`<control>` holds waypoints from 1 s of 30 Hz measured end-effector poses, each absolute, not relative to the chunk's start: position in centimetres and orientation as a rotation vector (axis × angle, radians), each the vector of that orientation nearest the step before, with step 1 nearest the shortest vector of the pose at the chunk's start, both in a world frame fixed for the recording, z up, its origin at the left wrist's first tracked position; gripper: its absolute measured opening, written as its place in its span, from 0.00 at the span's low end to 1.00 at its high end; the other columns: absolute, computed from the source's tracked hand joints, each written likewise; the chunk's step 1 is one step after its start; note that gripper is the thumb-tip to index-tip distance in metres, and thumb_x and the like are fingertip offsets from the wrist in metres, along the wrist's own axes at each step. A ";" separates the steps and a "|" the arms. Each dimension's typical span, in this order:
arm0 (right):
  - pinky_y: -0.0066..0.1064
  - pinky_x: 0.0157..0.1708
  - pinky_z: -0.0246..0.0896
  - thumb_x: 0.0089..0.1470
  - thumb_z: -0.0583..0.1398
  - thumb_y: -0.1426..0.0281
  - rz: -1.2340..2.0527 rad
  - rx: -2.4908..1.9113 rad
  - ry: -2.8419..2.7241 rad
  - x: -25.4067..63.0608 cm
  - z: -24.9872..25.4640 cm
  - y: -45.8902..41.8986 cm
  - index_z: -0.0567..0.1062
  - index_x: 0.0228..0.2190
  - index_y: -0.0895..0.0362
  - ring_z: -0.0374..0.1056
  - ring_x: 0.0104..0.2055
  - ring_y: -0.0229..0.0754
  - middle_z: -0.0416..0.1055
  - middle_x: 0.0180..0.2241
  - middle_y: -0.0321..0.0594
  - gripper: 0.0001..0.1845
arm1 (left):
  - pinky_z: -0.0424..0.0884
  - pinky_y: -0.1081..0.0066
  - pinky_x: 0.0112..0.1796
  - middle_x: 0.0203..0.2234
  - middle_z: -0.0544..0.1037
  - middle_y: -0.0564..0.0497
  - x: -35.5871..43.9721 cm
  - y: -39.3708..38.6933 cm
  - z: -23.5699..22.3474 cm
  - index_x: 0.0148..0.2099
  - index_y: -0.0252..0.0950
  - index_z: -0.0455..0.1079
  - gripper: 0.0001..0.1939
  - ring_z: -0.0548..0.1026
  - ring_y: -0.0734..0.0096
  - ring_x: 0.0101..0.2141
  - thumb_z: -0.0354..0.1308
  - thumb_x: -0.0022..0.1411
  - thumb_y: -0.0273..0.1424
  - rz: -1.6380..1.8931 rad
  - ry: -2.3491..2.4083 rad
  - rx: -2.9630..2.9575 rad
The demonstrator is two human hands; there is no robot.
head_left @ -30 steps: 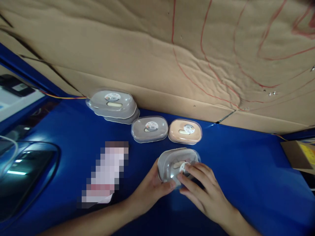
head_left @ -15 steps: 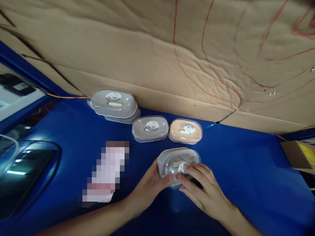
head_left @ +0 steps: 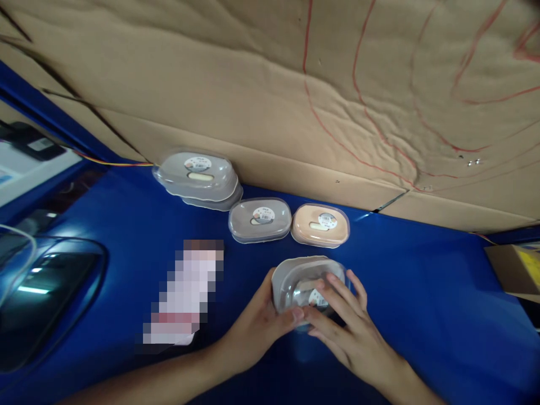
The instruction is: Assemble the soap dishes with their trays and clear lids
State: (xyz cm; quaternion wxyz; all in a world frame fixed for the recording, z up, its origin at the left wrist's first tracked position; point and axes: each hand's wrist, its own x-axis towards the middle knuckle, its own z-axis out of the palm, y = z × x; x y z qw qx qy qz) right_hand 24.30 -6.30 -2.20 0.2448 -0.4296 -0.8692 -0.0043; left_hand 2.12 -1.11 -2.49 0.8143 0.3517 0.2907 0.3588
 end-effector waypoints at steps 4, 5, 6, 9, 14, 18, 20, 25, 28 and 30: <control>0.60 0.77 0.32 0.69 0.62 0.74 0.014 -1.140 -2.389 24.4 -2.3 -6.0 0.77 0.59 0.50 0.47 0.78 0.48 0.75 0.62 0.44 0.19 | 0.67 0.51 0.63 0.60 0.80 0.44 2.0 -1.1 -2.3 0.62 0.44 0.70 0.26 0.75 0.49 0.62 0.71 0.65 0.41 0.753 0.678 0.768; 0.62 0.76 0.33 0.69 0.62 0.74 0.014 -1.137 -2.386 24.4 -2.4 -6.0 0.76 0.59 0.49 0.48 0.78 0.48 0.74 0.63 0.44 0.20 | 0.67 0.51 0.63 0.60 0.80 0.44 2.0 -1.0 -2.2 0.62 0.44 0.71 0.26 0.75 0.49 0.62 0.71 0.65 0.40 0.751 0.684 0.769; 0.63 0.76 0.35 0.69 0.63 0.73 0.014 -1.141 -2.383 24.4 -2.5 -5.9 0.76 0.60 0.49 0.48 0.78 0.50 0.73 0.65 0.43 0.20 | 0.68 0.51 0.63 0.60 0.80 0.44 2.0 -1.0 -2.1 0.62 0.44 0.71 0.26 0.75 0.48 0.62 0.71 0.65 0.40 0.750 0.687 0.767; 0.67 0.74 0.41 0.66 0.65 0.73 0.007 -1.159 -2.385 24.6 -2.5 -6.0 0.75 0.61 0.46 0.48 0.78 0.55 0.64 0.71 0.41 0.24 | 0.67 0.51 0.64 0.61 0.79 0.43 2.1 -0.8 -1.7 0.62 0.43 0.70 0.26 0.74 0.48 0.63 0.71 0.65 0.39 0.741 0.685 0.757; 0.68 0.73 0.45 0.64 0.67 0.75 -0.020 -1.117 -2.431 24.8 -2.3 -6.3 0.74 0.63 0.43 0.51 0.77 0.56 0.61 0.72 0.38 0.29 | 0.69 0.54 0.61 0.58 0.80 0.43 1.8 -1.2 -1.9 0.62 0.42 0.71 0.25 0.76 0.49 0.60 0.70 0.66 0.39 0.749 0.693 0.821; 0.66 0.73 0.46 0.65 0.67 0.74 -0.005 -1.101 -2.410 24.9 -2.3 -6.2 0.74 0.62 0.44 0.53 0.76 0.55 0.60 0.73 0.39 0.27 | 0.70 0.56 0.60 0.58 0.80 0.43 1.8 -1.3 -2.0 0.62 0.43 0.72 0.25 0.76 0.50 0.60 0.70 0.66 0.40 0.762 0.693 0.817; 0.64 0.73 0.48 0.66 0.66 0.69 0.012 -1.116 -2.393 25.1 -2.4 -6.0 0.74 0.61 0.47 0.53 0.76 0.55 0.55 0.75 0.43 0.24 | 0.69 0.56 0.60 0.58 0.80 0.43 1.9 -1.1 -1.9 0.62 0.43 0.72 0.26 0.76 0.50 0.60 0.71 0.65 0.41 0.751 0.698 0.789; 0.62 0.69 0.58 0.67 0.64 0.54 0.046 -1.197 -2.415 25.8 -2.7 -5.5 0.69 0.65 0.58 0.47 0.78 0.61 0.52 0.74 0.56 0.33 | 0.70 0.58 0.58 0.58 0.81 0.44 1.9 -0.8 -1.8 0.61 0.42 0.74 0.28 0.76 0.50 0.59 0.73 0.62 0.44 0.675 0.717 0.638; 0.63 0.69 0.58 0.67 0.65 0.60 0.011 -1.188 -2.451 25.8 -2.6 -5.4 0.68 0.67 0.55 0.44 0.78 0.62 0.56 0.73 0.53 0.31 | 0.72 0.61 0.54 0.57 0.82 0.44 1.9 -0.8 -1.9 0.63 0.42 0.74 0.29 0.78 0.51 0.57 0.71 0.63 0.44 0.622 0.733 0.508; 0.63 0.69 0.58 0.66 0.66 0.64 0.000 -1.170 -2.441 25.7 -2.6 -5.4 0.69 0.66 0.54 0.45 0.78 0.62 0.57 0.73 0.51 0.30 | 0.74 0.62 0.52 0.56 0.82 0.44 1.9 -0.7 -1.9 0.62 0.40 0.76 0.27 0.79 0.52 0.55 0.70 0.64 0.44 0.612 0.738 0.448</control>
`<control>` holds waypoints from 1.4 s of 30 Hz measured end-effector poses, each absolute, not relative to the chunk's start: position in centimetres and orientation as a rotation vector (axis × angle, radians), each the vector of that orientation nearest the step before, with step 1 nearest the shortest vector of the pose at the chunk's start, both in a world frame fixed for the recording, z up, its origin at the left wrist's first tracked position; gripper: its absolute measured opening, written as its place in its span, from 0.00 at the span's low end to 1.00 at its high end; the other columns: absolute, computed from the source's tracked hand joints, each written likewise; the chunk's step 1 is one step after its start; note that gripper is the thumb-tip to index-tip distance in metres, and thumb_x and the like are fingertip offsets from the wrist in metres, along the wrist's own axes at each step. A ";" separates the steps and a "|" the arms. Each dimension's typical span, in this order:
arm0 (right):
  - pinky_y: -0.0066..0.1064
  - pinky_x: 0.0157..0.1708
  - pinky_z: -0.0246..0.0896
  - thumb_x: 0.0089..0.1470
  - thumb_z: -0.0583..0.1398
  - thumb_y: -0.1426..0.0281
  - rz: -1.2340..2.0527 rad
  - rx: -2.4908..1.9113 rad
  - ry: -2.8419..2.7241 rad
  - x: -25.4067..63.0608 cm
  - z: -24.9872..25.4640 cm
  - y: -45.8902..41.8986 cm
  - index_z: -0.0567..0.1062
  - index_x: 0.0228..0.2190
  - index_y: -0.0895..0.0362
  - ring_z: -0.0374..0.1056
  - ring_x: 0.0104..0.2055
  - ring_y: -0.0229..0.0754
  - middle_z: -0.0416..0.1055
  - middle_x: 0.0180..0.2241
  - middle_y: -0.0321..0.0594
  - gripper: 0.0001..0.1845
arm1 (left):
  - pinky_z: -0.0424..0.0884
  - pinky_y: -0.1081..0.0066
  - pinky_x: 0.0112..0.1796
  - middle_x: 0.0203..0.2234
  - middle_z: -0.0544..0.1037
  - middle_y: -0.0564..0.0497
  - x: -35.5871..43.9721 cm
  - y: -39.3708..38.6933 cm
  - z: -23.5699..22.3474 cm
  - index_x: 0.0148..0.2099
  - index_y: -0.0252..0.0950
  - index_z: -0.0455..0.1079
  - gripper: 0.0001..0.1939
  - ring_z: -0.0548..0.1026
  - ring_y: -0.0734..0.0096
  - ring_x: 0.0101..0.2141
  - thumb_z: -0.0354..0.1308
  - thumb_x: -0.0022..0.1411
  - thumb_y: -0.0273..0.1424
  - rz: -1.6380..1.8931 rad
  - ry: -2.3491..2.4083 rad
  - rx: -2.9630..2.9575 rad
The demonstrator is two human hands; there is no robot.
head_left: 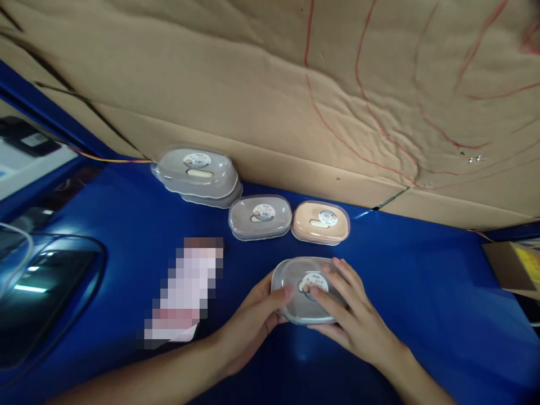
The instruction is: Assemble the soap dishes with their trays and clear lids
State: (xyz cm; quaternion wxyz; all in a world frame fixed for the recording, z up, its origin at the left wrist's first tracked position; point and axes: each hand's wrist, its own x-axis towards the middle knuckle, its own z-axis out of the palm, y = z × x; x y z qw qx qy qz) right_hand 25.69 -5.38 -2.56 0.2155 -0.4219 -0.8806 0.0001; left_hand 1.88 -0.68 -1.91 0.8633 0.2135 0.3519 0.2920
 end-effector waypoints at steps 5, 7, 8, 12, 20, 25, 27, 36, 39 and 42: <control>0.64 0.70 0.58 0.65 0.66 0.69 0.050 -1.101 -2.414 25.9 -2.7 -5.4 0.72 0.63 0.54 0.51 0.77 0.62 0.59 0.72 0.50 0.27 | 0.78 0.63 0.47 0.53 0.85 0.40 2.0 -0.1 -1.9 0.57 0.34 0.79 0.24 0.81 0.51 0.52 0.65 0.68 0.45 0.611 0.747 0.354; 0.63 0.70 0.59 0.67 0.64 0.70 0.075 -1.084 -2.415 26.2 -2.8 -5.3 0.71 0.64 0.56 0.52 0.76 0.60 0.62 0.70 0.52 0.25 | 0.79 0.65 0.44 0.51 0.85 0.40 2.0 0.0 -1.8 0.57 0.34 0.80 0.23 0.82 0.51 0.51 0.64 0.69 0.45 0.602 0.748 0.347; 0.62 0.70 0.59 0.68 0.62 0.71 0.084 -1.072 -2.414 26.4 -2.8 -5.3 0.71 0.64 0.57 0.53 0.76 0.60 0.65 0.69 0.52 0.25 | 0.79 0.66 0.43 0.51 0.86 0.40 2.0 0.0 -1.7 0.56 0.34 0.80 0.23 0.82 0.52 0.51 0.64 0.69 0.45 0.598 0.748 0.345; 0.63 0.70 0.60 0.69 0.61 0.70 0.089 -1.038 -2.417 26.7 -2.6 -5.4 0.70 0.65 0.59 0.55 0.75 0.60 0.71 0.65 0.53 0.25 | 0.80 0.68 0.40 0.48 0.87 0.42 2.0 -0.1 -1.7 0.55 0.34 0.81 0.23 0.83 0.53 0.50 0.64 0.69 0.46 0.588 0.757 0.328; 0.62 0.69 0.61 0.69 0.62 0.71 0.080 -1.054 -2.420 26.6 -2.2 -5.5 0.69 0.66 0.58 0.58 0.73 0.59 0.71 0.65 0.51 0.26 | 0.81 0.68 0.39 0.46 0.87 0.42 1.8 -0.1 -1.9 0.56 0.34 0.80 0.25 0.84 0.55 0.48 0.61 0.71 0.48 0.546 0.757 0.324; 0.58 0.64 0.67 0.64 0.67 0.65 0.138 -1.101 -2.285 26.4 -2.9 -5.5 0.68 0.65 0.59 0.66 0.68 0.59 0.73 0.62 0.55 0.33 | 0.82 0.66 0.40 0.47 0.86 0.41 1.6 0.1 -1.8 0.57 0.34 0.79 0.30 0.84 0.57 0.46 0.55 0.73 0.55 0.475 0.756 0.358; 0.55 0.60 0.70 0.63 0.67 0.64 0.156 -1.103 -2.182 26.3 -3.0 -5.6 0.67 0.66 0.59 0.69 0.65 0.59 0.74 0.60 0.55 0.34 | 0.83 0.64 0.41 0.46 0.86 0.41 1.5 0.2 -1.7 0.56 0.34 0.79 0.32 0.84 0.58 0.44 0.52 0.73 0.56 0.441 0.727 0.384; 0.60 0.62 0.65 0.55 0.72 0.68 -0.222 -1.440 -1.757 30.9 -2.0 -3.4 0.69 0.65 0.54 0.68 0.64 0.63 0.70 0.60 0.54 0.39 | 0.81 0.61 0.42 0.41 0.83 0.42 1.7 0.0 -2.0 0.57 0.33 0.71 0.24 0.82 0.62 0.37 0.54 0.73 0.48 0.396 0.722 0.526; 0.63 0.63 0.62 0.56 0.71 0.64 -0.319 -1.638 -1.641 33.2 -2.1 -2.2 0.70 0.63 0.57 0.66 0.65 0.65 0.69 0.60 0.57 0.37 | 0.81 0.61 0.41 0.43 0.82 0.43 1.4 -0.3 -2.1 0.54 0.36 0.72 0.18 0.81 0.62 0.38 0.54 0.73 0.44 0.350 0.790 0.844; 0.62 0.64 0.62 0.58 0.69 0.60 -0.305 -1.691 -1.655 34.8 -3.0 -1.3 0.71 0.61 0.57 0.65 0.65 0.64 0.68 0.61 0.57 0.34 | 0.80 0.56 0.48 0.52 0.80 0.42 0.9 -0.7 -2.3 0.58 0.40 0.72 0.16 0.80 0.57 0.48 0.57 0.72 0.37 0.424 0.825 1.574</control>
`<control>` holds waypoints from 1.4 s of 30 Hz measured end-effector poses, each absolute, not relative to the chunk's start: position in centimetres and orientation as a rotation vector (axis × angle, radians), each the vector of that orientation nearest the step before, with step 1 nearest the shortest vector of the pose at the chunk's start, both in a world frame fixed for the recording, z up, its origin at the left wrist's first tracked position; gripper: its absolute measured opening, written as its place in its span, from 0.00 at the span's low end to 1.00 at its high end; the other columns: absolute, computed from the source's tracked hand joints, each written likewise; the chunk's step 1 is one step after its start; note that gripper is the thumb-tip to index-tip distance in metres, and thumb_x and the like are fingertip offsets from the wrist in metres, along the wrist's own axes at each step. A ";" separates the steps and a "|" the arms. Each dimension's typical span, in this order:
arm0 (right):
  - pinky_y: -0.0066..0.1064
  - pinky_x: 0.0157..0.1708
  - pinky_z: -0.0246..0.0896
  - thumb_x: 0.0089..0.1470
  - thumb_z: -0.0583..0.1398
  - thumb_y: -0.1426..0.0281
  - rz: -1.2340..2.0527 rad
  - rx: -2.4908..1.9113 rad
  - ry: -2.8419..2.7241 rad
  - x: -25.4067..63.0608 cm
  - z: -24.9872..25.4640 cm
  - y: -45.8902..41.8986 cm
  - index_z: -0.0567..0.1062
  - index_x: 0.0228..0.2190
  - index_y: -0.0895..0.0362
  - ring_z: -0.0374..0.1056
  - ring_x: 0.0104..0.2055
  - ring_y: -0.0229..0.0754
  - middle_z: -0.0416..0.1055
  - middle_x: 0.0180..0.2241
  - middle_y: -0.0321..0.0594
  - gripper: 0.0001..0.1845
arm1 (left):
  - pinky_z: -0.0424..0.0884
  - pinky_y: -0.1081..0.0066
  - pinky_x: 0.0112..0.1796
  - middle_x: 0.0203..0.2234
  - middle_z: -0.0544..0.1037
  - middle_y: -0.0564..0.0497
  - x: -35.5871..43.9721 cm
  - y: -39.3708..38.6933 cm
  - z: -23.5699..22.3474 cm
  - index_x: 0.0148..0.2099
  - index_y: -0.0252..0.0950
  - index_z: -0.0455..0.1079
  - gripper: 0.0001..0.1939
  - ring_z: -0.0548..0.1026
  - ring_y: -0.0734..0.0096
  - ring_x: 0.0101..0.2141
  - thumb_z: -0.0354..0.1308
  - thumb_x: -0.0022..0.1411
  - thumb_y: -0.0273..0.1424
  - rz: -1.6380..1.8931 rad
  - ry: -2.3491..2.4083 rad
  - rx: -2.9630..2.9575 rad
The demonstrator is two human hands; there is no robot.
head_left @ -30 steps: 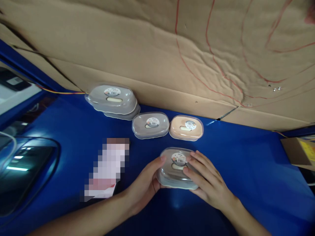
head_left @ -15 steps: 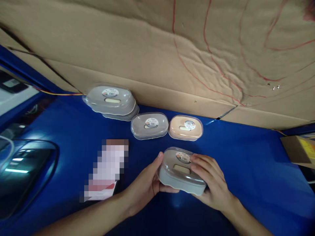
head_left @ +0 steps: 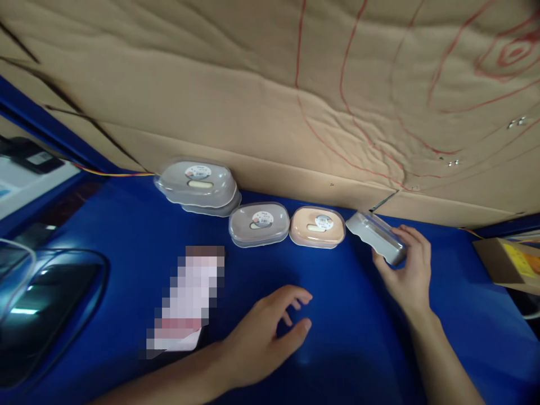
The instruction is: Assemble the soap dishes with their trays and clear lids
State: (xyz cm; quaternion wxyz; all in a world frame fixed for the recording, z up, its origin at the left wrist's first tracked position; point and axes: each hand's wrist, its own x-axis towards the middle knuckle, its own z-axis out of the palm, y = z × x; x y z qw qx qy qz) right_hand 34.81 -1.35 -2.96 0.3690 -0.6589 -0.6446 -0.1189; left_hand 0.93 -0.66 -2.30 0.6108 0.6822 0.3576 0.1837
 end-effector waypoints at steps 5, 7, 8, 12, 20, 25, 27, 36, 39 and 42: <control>0.59 0.64 0.63 0.61 0.66 0.57 -0.252 -1.705 -1.721 36.2 -4.8 -0.7 0.68 0.62 0.54 0.65 0.65 0.61 0.65 0.62 0.55 0.32 | 0.77 0.45 0.55 0.58 0.78 0.39 0.7 -0.6 -2.8 0.59 0.38 0.72 0.17 0.78 0.47 0.55 0.58 0.70 0.27 0.639 0.804 2.453; 0.59 0.63 0.64 0.61 0.66 0.55 -0.251 -1.698 -1.741 36.4 -5.2 -0.4 0.69 0.60 0.53 0.66 0.63 0.61 0.68 0.59 0.54 0.30 | 0.78 0.47 0.54 0.58 0.78 0.39 0.7 -0.4 -2.8 0.59 0.38 0.72 0.17 0.79 0.47 0.55 0.58 0.70 0.28 0.670 0.849 2.525; 0.60 0.62 0.64 0.61 0.66 0.54 -0.254 -1.697 -1.750 36.4 -5.3 -0.3 0.69 0.59 0.53 0.67 0.62 0.61 0.69 0.57 0.54 0.30 | 0.78 0.48 0.54 0.58 0.78 0.39 0.7 -0.2 -2.7 0.59 0.38 0.72 0.17 0.79 0.48 0.55 0.59 0.70 0.28 0.684 0.881 2.538; 0.62 0.62 0.61 0.64 0.64 0.54 -0.267 -1.723 -1.787 36.5 -5.6 -0.1 0.71 0.56 0.51 0.68 0.61 0.62 0.72 0.56 0.53 0.24 | 0.77 0.47 0.57 0.62 0.75 0.39 0.3 1.0 -2.5 0.61 0.39 0.70 0.18 0.76 0.47 0.59 0.58 0.70 0.29 0.706 1.038 2.604; 0.67 0.70 0.45 0.70 0.55 0.65 -0.314 -1.749 -1.842 34.8 -5.8 -0.7 0.69 0.61 0.52 0.63 0.69 0.60 0.68 0.65 0.54 0.20 | 0.70 0.36 0.60 0.72 0.60 0.27 -1.2 5.4 -2.4 0.72 0.36 0.59 0.34 0.65 0.29 0.68 0.64 0.68 0.33 0.682 1.497 2.609; 0.58 0.73 0.46 0.71 0.53 0.70 -0.240 -1.579 -2.111 30.0 -5.6 -1.8 0.65 0.67 0.48 0.57 0.74 0.53 0.64 0.70 0.47 0.25 | 0.65 0.32 0.62 0.72 0.60 0.26 -2.0 7.6 -3.1 0.70 0.34 0.62 0.31 0.59 0.27 0.71 0.62 0.69 0.31 0.658 1.549 2.596; 0.54 0.74 0.46 0.72 0.53 0.70 -0.206 -1.516 -2.205 28.5 -5.5 -2.2 0.65 0.67 0.46 0.56 0.75 0.50 0.64 0.71 0.43 0.26 | 0.67 0.37 0.64 0.72 0.62 0.29 -2.1 7.9 -3.3 0.70 0.34 0.64 0.28 0.60 0.32 0.72 0.60 0.70 0.29 0.645 1.488 2.614; 0.65 0.70 0.47 0.73 0.55 0.61 -0.207 -1.652 -2.113 30.3 -5.2 -1.8 0.63 0.69 0.49 0.54 0.75 0.60 0.60 0.73 0.51 0.26 | 0.70 0.42 0.63 0.69 0.67 0.37 0.4 6.4 -2.8 0.68 0.40 0.67 0.27 0.65 0.43 0.68 0.60 0.69 0.26 0.683 1.291 2.669; 0.62 0.71 0.46 0.73 0.55 0.57 -0.203 -1.708 -2.057 31.6 -5.1 -1.5 0.63 0.69 0.47 0.57 0.74 0.58 0.62 0.72 0.49 0.27 | 0.72 0.41 0.61 0.66 0.69 0.39 0.7 5.6 -2.7 0.66 0.44 0.69 0.25 0.68 0.44 0.65 0.62 0.68 0.28 0.697 1.275 2.658; 0.62 0.70 0.46 0.74 0.52 0.57 -0.237 -1.788 -1.918 33.4 -4.9 -1.1 0.61 0.70 0.49 0.56 0.74 0.58 0.61 0.72 0.51 0.28 | 0.71 0.40 0.60 0.66 0.67 0.38 0.4 4.9 -2.9 0.64 0.45 0.70 0.24 0.67 0.41 0.65 0.65 0.68 0.33 0.702 1.306 2.618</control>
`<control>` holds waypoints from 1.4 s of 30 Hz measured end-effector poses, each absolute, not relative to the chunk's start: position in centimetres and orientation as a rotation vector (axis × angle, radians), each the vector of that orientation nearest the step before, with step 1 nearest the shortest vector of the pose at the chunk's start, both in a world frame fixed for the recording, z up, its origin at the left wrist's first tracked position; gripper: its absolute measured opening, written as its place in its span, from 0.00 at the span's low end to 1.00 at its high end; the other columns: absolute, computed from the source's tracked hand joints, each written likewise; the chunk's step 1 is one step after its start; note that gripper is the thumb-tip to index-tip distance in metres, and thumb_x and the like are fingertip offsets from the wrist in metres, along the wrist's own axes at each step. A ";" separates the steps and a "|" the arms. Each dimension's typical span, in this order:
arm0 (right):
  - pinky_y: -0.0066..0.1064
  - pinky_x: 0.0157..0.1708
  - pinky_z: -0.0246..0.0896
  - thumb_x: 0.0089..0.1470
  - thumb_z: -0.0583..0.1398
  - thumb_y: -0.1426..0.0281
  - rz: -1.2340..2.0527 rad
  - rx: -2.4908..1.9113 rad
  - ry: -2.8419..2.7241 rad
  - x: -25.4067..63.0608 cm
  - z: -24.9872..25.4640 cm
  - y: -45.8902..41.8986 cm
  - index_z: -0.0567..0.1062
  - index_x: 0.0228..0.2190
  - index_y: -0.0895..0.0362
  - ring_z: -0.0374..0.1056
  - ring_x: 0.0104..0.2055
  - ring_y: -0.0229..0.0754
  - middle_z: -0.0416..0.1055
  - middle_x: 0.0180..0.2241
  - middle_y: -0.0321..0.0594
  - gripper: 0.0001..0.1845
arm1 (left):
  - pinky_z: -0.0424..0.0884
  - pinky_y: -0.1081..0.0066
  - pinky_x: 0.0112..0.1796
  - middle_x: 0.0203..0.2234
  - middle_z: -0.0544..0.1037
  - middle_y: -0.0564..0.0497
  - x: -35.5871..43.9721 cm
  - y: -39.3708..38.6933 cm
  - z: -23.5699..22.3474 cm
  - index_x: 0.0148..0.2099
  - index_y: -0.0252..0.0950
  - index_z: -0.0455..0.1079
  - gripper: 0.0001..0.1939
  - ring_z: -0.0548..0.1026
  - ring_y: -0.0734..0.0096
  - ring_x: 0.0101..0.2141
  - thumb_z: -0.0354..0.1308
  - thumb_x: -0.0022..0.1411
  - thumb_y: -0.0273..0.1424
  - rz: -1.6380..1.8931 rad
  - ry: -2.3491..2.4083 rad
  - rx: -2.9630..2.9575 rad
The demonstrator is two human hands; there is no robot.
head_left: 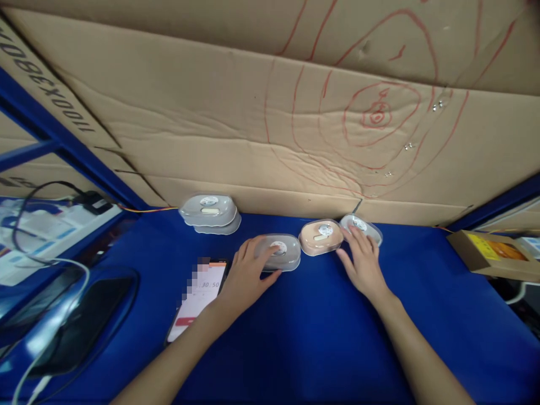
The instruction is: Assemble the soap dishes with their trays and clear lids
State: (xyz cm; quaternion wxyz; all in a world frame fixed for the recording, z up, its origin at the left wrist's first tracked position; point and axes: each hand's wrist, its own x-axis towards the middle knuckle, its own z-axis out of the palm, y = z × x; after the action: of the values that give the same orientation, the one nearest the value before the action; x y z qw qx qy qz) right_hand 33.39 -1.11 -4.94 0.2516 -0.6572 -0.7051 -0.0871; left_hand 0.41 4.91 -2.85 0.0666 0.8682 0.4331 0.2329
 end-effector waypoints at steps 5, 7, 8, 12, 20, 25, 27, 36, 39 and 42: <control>0.65 0.68 0.47 0.72 0.53 0.57 -0.282 -1.883 -1.723 37.1 -5.3 -0.6 0.67 0.63 0.52 0.64 0.68 0.59 0.69 0.65 0.54 0.24 | 0.70 0.35 0.60 0.72 0.56 0.32 0.0 4.4 -3.0 0.61 0.40 0.68 0.24 0.60 0.30 0.70 0.67 0.66 0.39 0.656 1.367 2.538; 0.64 0.66 0.52 0.71 0.54 0.57 -0.296 -1.880 -1.678 38.5 -5.4 -0.4 0.71 0.56 0.54 0.68 0.63 0.59 0.74 0.59 0.54 0.20 | 0.70 0.35 0.59 0.72 0.55 0.30 -0.2 4.3 -2.9 0.61 0.39 0.68 0.25 0.61 0.29 0.70 0.67 0.65 0.37 0.626 1.373 2.518; 0.63 0.64 0.55 0.70 0.55 0.57 -0.303 -1.872 -1.658 39.1 -5.4 -0.4 0.73 0.52 0.54 0.70 0.60 0.59 0.75 0.55 0.54 0.18 | 0.70 0.36 0.59 0.72 0.56 0.30 -0.3 4.2 -2.8 0.61 0.38 0.67 0.25 0.61 0.30 0.69 0.67 0.65 0.36 0.611 1.370 2.511; 0.59 0.57 0.64 0.68 0.56 0.57 -0.306 -1.795 -1.646 40.1 -5.1 -0.2 0.73 0.45 0.54 0.71 0.54 0.60 0.75 0.47 0.53 0.14 | 0.69 0.37 0.60 0.69 0.62 0.33 -0.7 4.1 -2.4 0.62 0.40 0.68 0.27 0.66 0.33 0.66 0.67 0.62 0.29 0.565 1.362 2.490; 0.54 0.64 0.62 0.68 0.59 0.66 -0.167 -1.446 -1.983 30.4 -3.4 -2.7 0.69 0.60 0.50 0.68 0.64 0.56 0.72 0.58 0.50 0.20 | 0.69 0.37 0.60 0.62 0.69 0.37 -1.3 3.6 -1.9 0.72 0.42 0.61 0.51 0.71 0.36 0.61 0.78 0.51 0.45 0.445 1.262 2.413; 0.51 0.59 0.67 0.66 0.61 0.65 -0.070 -1.160 -2.178 24.7 -4.4 -5.1 0.70 0.60 0.52 0.69 0.63 0.56 0.71 0.60 0.52 0.22 | 0.70 0.46 0.63 0.66 0.66 0.37 -1.6 3.8 -1.7 0.72 0.41 0.58 0.47 0.68 0.44 0.66 0.72 0.58 0.52 0.472 1.233 2.199; 0.51 0.59 0.67 0.67 0.60 0.68 -0.078 -1.146 -2.133 23.8 -4.9 -5.3 0.71 0.59 0.54 0.67 0.64 0.56 0.70 0.60 0.54 0.20 | 0.69 0.46 0.64 0.67 0.66 0.37 -1.7 4.5 -1.7 0.72 0.40 0.57 0.45 0.67 0.45 0.67 0.69 0.61 0.50 0.544 1.304 2.106; 0.46 0.64 0.58 0.69 0.58 0.73 0.141 -1.011 -2.395 22.7 -4.3 -4.9 0.74 0.55 0.55 0.73 0.57 0.47 0.81 0.52 0.44 0.15 | 0.67 0.46 0.64 0.65 0.70 0.38 -1.3 10.0 -1.4 0.70 0.39 0.60 0.37 0.69 0.46 0.66 0.66 0.63 0.41 0.523 1.339 2.231; 0.44 0.63 0.56 0.69 0.58 0.74 0.179 -0.985 -2.427 22.7 -4.6 -5.2 0.75 0.53 0.54 0.74 0.54 0.44 0.81 0.49 0.42 0.13 | 0.66 0.42 0.63 0.66 0.70 0.38 -0.3 11.1 -2.2 0.69 0.41 0.61 0.37 0.71 0.45 0.65 0.67 0.62 0.39 0.459 1.314 2.274; 0.43 0.63 0.55 0.68 0.59 0.75 0.171 -0.963 -2.471 22.9 -5.0 -5.4 0.76 0.54 0.53 0.72 0.55 0.44 0.81 0.49 0.41 0.15 | 0.61 0.35 0.64 0.70 0.66 0.35 0.7 11.0 -2.8 0.73 0.43 0.55 0.41 0.64 0.39 0.69 0.67 0.63 0.38 0.434 1.330 2.301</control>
State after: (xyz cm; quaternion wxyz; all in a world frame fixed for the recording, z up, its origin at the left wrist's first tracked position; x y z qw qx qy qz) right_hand 22.87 -5.41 -5.01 0.2398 -0.3517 -0.9027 0.0624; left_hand 0.68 11.00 -2.76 0.2223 0.8331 0.4814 0.1573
